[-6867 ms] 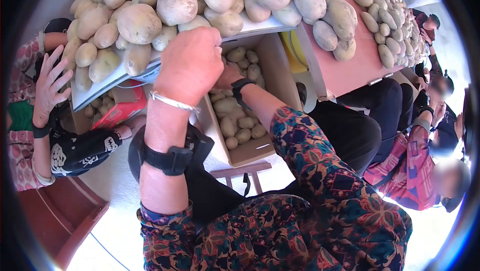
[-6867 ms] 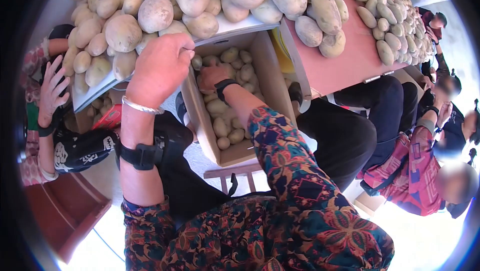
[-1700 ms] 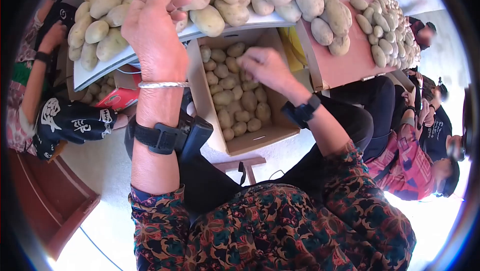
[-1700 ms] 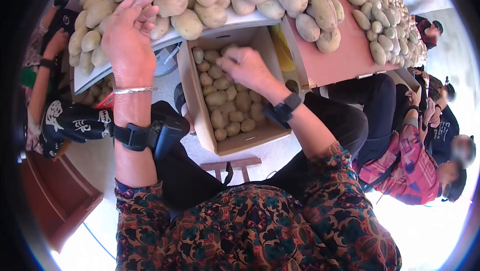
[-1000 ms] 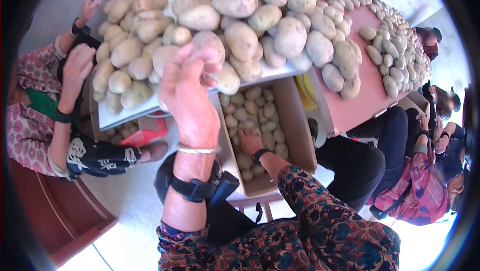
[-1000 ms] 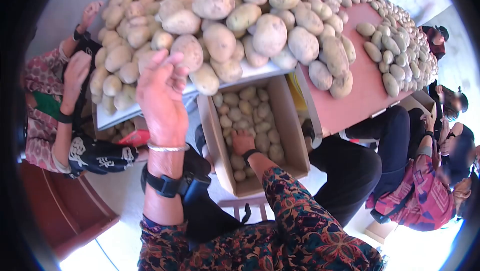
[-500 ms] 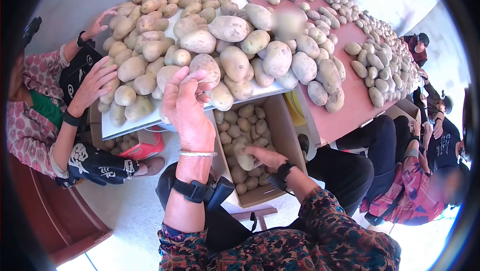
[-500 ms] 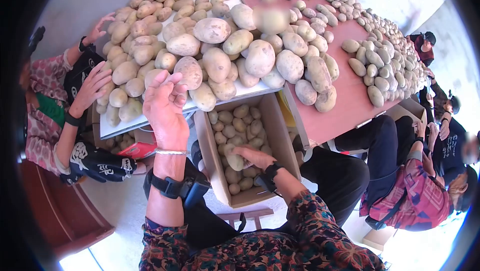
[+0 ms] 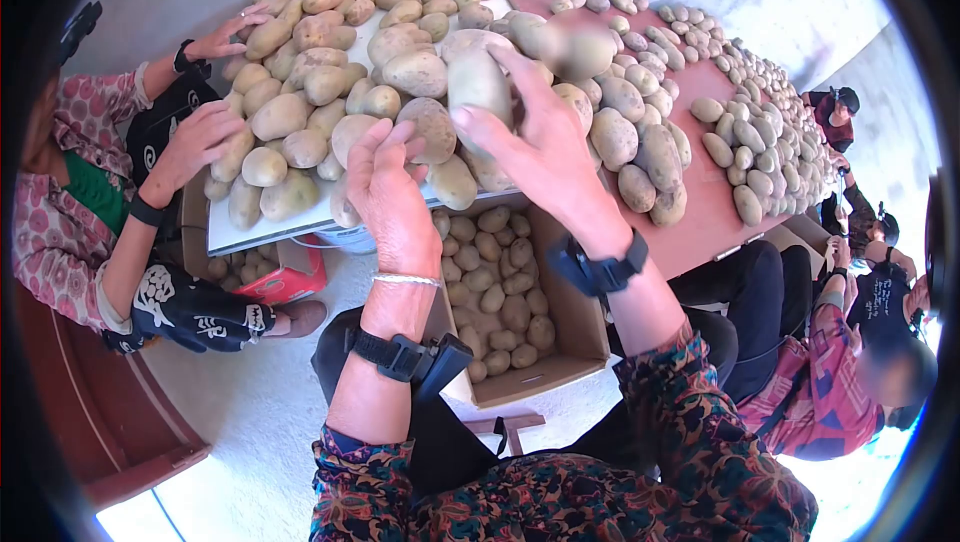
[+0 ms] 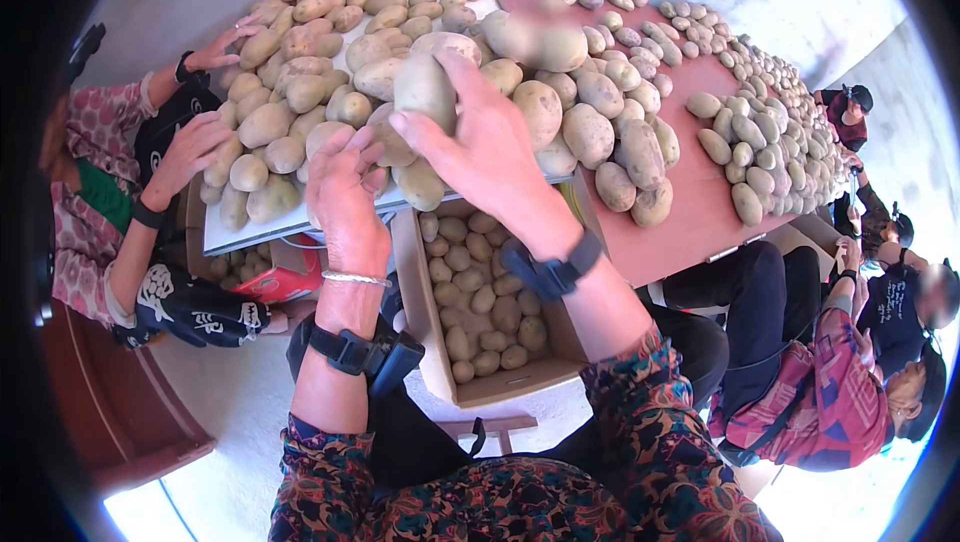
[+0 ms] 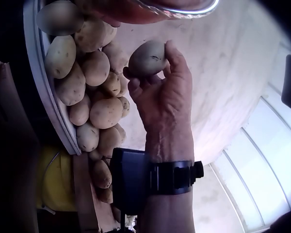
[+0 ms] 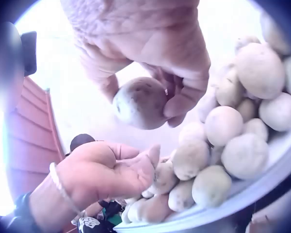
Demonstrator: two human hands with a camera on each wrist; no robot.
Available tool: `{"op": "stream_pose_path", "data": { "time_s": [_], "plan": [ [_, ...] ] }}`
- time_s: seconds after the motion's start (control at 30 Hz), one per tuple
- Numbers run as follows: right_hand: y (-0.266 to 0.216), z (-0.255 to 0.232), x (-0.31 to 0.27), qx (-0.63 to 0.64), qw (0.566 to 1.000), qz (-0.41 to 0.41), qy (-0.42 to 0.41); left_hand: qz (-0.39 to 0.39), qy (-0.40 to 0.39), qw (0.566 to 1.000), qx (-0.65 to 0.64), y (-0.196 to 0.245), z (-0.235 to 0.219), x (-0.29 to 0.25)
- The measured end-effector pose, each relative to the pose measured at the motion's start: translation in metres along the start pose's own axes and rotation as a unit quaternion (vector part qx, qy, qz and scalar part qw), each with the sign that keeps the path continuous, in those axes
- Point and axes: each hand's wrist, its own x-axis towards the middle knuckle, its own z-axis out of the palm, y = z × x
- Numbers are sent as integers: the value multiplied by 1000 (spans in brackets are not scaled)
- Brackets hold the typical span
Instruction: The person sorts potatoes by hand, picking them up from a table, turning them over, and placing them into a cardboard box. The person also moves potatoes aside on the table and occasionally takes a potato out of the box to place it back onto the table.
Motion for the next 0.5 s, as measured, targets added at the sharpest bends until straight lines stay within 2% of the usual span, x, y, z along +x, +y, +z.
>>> {"op": "stream_pose_path", "data": {
  "time_s": [0.03, 0.07, 0.13, 0.37, 0.43, 0.47, 0.5],
  "plan": [
    [3, 5, 9, -89, 993, -72, 25, -2, -13, 1000, 16, 1, 0, 0],
    [5, 9, 13, -89, 993, -71, 25, -4, -26, 999, 33, 2, 0, -1],
    [7, 15, 17, -242, 967, 0, -84, -3, -44, 998, 35, 3, -2, 0],
    [15, 12, 1, -243, 967, 30, -66, -17, -90, 995, 47, 4, -1, 0],
    [20, 11, -3, -183, 980, -65, 40, -23, -91, 995, 40, 0, -2, 1],
    [19, 10, -8, -134, 986, -57, 77, -21, -93, 995, 28, -1, -3, 1],
    [18, 10, -14, -125, 987, -59, 76, -15, -88, 995, 32, -1, -3, 2]
  ]
}}
